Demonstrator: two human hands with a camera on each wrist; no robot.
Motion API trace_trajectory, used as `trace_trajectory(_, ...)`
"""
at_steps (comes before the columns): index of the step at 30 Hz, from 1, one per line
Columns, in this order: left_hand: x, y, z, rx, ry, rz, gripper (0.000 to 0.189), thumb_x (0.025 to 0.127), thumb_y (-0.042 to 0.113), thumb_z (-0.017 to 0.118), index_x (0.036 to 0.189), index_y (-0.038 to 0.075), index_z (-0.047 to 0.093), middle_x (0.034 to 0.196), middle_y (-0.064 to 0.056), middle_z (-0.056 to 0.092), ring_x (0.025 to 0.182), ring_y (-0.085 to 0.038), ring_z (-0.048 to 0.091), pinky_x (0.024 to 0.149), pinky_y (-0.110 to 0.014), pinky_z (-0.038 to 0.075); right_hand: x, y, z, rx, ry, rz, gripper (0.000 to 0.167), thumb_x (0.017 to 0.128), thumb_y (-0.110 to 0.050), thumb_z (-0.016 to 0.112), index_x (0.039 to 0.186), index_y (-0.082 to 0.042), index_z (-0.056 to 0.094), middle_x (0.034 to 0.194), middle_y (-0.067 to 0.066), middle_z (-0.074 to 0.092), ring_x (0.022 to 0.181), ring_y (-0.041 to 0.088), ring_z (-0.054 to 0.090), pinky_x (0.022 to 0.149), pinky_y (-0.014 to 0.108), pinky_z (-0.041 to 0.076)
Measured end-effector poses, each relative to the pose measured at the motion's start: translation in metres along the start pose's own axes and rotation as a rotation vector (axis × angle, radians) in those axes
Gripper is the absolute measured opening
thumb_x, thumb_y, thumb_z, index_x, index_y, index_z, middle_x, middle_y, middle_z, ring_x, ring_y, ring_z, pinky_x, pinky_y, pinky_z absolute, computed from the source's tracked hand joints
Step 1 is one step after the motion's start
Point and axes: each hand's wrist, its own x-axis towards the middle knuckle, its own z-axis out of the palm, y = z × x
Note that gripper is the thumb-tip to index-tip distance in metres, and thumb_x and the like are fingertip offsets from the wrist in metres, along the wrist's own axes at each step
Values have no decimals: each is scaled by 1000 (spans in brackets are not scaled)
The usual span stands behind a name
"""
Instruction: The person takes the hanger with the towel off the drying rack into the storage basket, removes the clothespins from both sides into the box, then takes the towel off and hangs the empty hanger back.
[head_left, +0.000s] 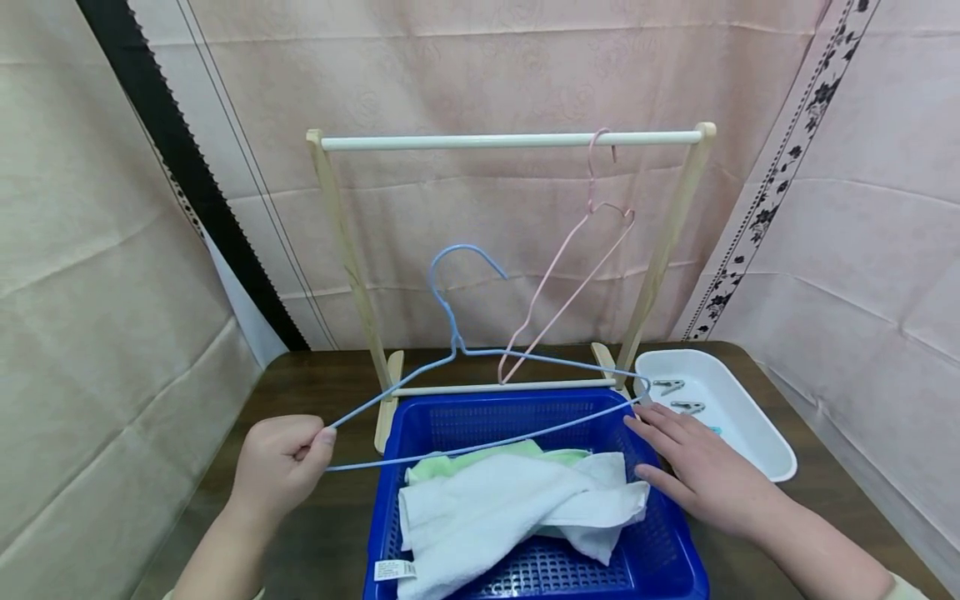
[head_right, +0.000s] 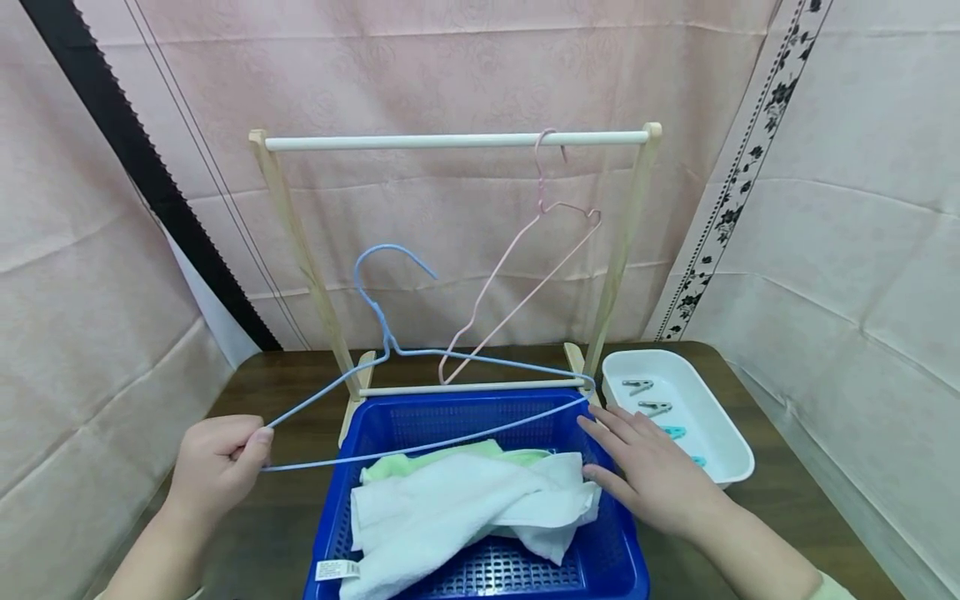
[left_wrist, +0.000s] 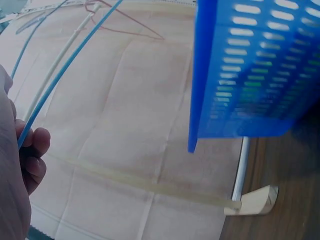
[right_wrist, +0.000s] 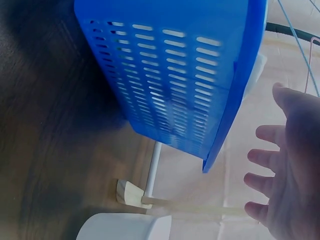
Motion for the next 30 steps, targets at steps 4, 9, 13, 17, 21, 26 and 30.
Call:
trace_trajectory(4,-4,-5,-4,-23,25,55,44,88,14,55,53,21,29,51,11,25,48,4,18,42,-12,14,-3,3,1,-1,6,7,58,97,-42,58,148,-18,46,153,9,42,142,34,33,113,48,26)
trace_trajectory(9,-5,-3,-10,-18,39,111,49,96,23,50,54,19,27,50,10,23,48,3,16,43,-11,13,-4,6,3,-10,27,-5,58,97,-42,59,148,-17,46,153,8,41,142,34,34,119,34,13)
trace_trajectory(13,-7,-3,-15,-20,64,136,51,99,26,50,55,18,26,51,9,21,48,2,14,44,-11,11,-4,7,3,1,10,12,58,97,-43,58,149,-19,45,154,6,40,143,34,33,119,34,11)
trace_trajectory(17,-14,-6,-22,-38,79,140,51,99,23,52,55,17,25,52,9,20,51,3,14,45,-11,10,-3,8,3,6,-7,30,58,97,-44,57,148,-18,46,154,5,41,143,34,33,115,47,24)
trace_trajectory(21,-21,-10,-28,-4,65,134,50,99,23,52,56,18,26,53,10,21,52,5,16,45,-11,12,-3,8,3,5,1,21,57,97,-43,58,147,-17,47,152,8,43,141,36,35,109,54,29)
trace_trajectory(26,-30,-14,-36,81,48,103,51,100,30,50,56,20,26,54,12,21,53,6,17,46,-11,13,-4,10,3,15,-19,43,57,98,-44,56,147,-18,47,152,9,43,142,35,34,112,51,27)
trace_trajectory(30,-36,-19,-41,179,36,41,50,98,33,49,55,22,26,54,16,21,52,6,15,45,-12,11,-4,11,2,25,-31,53,57,98,-46,55,148,-19,46,153,9,42,142,36,33,112,51,26)
